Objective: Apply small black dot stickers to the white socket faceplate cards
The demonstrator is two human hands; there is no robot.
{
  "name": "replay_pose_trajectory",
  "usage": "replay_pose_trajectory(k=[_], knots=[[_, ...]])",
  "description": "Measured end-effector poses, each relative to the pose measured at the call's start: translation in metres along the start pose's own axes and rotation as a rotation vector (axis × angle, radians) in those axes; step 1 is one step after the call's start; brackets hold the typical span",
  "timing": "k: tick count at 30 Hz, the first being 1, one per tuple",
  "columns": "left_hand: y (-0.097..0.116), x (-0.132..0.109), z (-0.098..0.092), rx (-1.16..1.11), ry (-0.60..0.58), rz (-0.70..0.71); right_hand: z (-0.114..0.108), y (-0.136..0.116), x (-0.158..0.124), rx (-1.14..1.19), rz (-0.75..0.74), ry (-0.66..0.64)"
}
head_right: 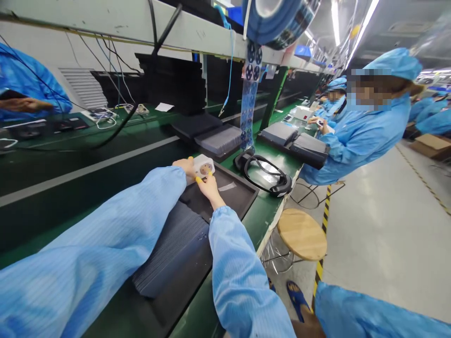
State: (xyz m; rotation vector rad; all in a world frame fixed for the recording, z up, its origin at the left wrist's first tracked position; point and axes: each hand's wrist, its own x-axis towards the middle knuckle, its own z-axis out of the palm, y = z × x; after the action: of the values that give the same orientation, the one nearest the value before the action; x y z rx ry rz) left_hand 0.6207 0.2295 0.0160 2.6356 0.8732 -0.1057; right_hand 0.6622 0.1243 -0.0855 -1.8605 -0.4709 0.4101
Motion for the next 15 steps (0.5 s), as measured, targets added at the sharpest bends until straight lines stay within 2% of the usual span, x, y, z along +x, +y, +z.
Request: replay_pose_trajectory(k=[5,8,11,15], knots=[[-0.001,-0.01,0.008,0.038,0.081,0.024,-0.002,0.001,-0.01,-0.237,-0.066,0.113],[0.003,-0.017,0.005,0.032,0.065,0.004,-0.009,-0.001,-0.015,-0.356,-0.077,0.159],[-0.015,-0.035,-0.02,0.027,0.071,-0.013,-0.014,-0.012,-0.02,-0.426,-0.104,0.139],[-0.068,-0.097,-0.066,0.065,0.196,0.039,-0.013,-0.039,-0.032,-0.439,-0.162,0.063]])
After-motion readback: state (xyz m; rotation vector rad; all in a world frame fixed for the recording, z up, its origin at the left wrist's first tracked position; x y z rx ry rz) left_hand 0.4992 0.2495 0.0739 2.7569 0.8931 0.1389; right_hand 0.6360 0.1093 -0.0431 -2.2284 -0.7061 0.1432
